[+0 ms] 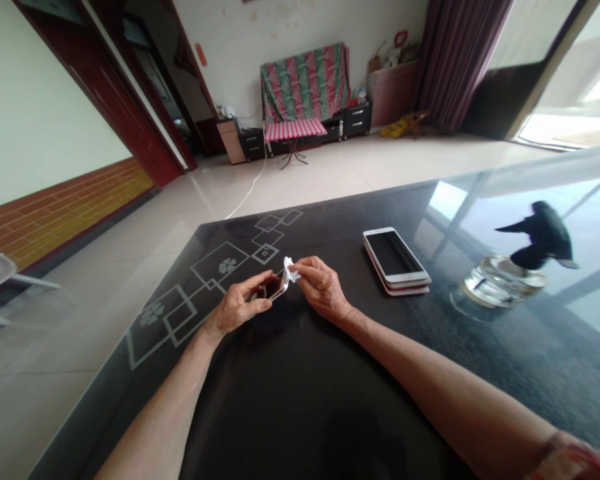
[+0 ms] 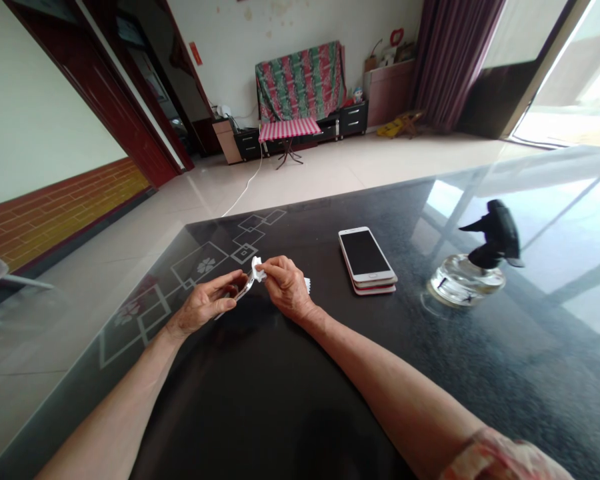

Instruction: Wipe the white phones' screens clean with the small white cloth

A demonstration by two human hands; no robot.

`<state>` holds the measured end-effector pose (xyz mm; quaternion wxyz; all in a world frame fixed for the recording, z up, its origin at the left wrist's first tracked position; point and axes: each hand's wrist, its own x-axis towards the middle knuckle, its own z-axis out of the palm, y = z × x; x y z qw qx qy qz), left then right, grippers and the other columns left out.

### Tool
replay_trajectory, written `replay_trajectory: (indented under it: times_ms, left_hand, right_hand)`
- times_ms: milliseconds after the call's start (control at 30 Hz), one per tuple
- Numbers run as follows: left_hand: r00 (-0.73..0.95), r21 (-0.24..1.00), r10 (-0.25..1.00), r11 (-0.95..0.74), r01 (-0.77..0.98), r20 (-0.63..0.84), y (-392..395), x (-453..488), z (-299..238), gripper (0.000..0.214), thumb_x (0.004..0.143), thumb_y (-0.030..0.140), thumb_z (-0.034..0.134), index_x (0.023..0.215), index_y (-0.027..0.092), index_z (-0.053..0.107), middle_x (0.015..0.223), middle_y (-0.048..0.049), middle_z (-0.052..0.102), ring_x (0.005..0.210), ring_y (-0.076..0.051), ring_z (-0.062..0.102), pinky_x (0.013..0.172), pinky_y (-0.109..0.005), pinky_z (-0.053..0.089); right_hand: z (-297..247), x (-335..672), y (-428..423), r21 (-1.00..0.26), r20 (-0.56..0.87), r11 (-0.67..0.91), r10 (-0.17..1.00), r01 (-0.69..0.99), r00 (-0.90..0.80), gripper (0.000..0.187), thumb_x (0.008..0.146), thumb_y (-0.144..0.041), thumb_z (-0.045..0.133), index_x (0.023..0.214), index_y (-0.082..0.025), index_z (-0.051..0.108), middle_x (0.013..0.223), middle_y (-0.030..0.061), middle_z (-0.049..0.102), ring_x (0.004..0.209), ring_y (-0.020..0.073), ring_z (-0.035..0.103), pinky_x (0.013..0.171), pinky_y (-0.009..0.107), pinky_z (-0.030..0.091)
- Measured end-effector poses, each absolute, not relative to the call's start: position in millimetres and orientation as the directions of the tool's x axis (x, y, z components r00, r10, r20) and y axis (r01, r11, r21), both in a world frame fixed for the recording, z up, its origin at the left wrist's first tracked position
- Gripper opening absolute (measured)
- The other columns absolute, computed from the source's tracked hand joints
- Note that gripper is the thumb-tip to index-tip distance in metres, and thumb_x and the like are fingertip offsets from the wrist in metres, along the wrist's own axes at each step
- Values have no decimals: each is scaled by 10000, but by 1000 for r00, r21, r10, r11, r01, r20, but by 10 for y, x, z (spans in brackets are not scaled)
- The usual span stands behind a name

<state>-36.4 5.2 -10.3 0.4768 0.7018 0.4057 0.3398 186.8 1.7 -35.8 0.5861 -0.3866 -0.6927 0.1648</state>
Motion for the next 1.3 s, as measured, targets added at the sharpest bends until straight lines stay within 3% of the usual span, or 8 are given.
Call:
replay_trajectory:
  times_ms: [367,633,1033,1300]
  left_hand:
    - [350,896,923,-284,340,160,138,-434,-182,678,692,339,763,1312,178,540,1306,-110,587,1233,-309,515,1101,-460,341]
    - [431,890,893,-295,349,127,47,-282,-129,681,680,326,770,1309,193,545,1302,-103,591,1232,-302,519,1087,-436,372]
    - [298,900,944,-246,361,139,114,-347,-167,739,646,383,788,1308,165,540,1277,-114,608,1204,-305,545,1087,-454,373]
    - [413,895,903,-275,352,114,31,-221,-134,694,672,365,768,1303,180,548,1301,-111,591,1236,-308,515,1068,-439,399]
  right_hand:
    - [-337,1802,-80,-577,746,733,653,361,-134,305,860,-108,494,1043,-259,687,956,44,633,883,167,580,796,301,489]
    - [-388,1896,39,-607,710,624,704,492,-18,255,855,-121,518,969,-245,710,925,36,653,860,172,591,789,293,483]
    - [-346,1806,-67,-598,715,677,692,429,-97,269,842,-114,524,998,-242,702,940,35,650,875,161,603,783,276,490]
    - [-402,1893,47,-625,699,609,715,489,2,247,847,-125,521,948,-244,713,927,34,661,856,172,603,778,289,484]
